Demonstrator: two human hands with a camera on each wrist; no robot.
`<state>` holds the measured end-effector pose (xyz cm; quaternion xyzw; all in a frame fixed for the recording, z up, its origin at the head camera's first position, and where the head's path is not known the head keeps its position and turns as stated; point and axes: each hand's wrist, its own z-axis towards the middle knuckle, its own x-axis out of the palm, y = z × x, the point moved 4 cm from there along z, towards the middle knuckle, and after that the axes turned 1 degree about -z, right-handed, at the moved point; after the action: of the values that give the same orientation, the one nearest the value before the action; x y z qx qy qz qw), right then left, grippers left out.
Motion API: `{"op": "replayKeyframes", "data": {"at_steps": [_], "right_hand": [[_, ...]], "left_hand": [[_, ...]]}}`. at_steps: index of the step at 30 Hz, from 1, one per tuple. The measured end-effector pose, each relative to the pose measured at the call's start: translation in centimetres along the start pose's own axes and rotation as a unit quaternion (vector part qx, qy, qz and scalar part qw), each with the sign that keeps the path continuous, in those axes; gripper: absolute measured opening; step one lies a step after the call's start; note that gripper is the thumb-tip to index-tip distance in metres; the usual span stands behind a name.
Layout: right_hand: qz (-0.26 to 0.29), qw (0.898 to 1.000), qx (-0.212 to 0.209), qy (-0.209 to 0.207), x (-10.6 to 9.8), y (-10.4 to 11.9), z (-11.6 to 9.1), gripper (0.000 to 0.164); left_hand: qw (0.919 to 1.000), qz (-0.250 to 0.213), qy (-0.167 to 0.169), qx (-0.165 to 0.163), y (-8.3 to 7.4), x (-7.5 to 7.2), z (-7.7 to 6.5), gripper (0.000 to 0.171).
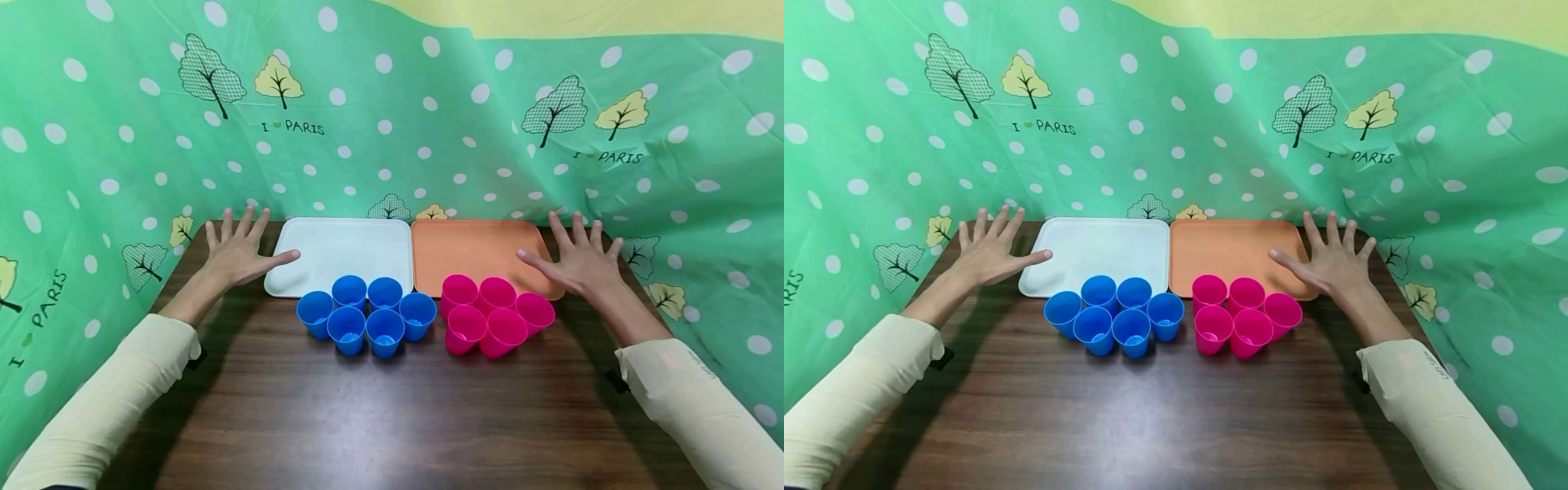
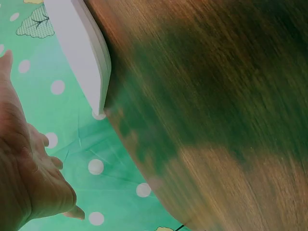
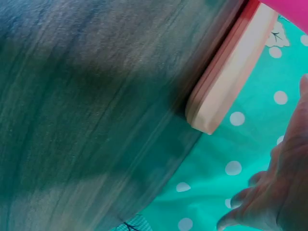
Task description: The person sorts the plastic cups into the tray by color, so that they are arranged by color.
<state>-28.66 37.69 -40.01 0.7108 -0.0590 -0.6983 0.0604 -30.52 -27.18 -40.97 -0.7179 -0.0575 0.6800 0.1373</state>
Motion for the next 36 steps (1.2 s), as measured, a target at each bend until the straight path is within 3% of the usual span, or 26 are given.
{"op": "replayKeyframes", "data": {"at_steps": [11, 23, 30, 36], "right_hand": [[-0.002, 1.0, -0.019, 0.015, -1.1, 1.8, 0.3, 0.12], [-0.002, 0.998, -0.05, 0.028, -1.9, 6.3, -0.1, 0.112], [0.009, 0.997, -0.05, 0.056, -1.6, 7.9, -0.3, 0.115], [0.015, 0.997, -0.051, 0.054, -1.4, 8.8, -0.4, 0.116]], "left_hand": [[0.9998, -0.008, 0.016, -0.008, 0.3, 0.7, 0.2, 0.128], [0.9993, -0.014, 0.033, -0.008, 0.8, 1.6, 0.4, 0.121], [0.9973, -0.041, 0.061, -0.002, 0.9, 1.8, 0.7, 0.109], [0.9936, -0.094, 0.062, 0.003, 1.3, 1.9, 1.3, 0.091]]}}
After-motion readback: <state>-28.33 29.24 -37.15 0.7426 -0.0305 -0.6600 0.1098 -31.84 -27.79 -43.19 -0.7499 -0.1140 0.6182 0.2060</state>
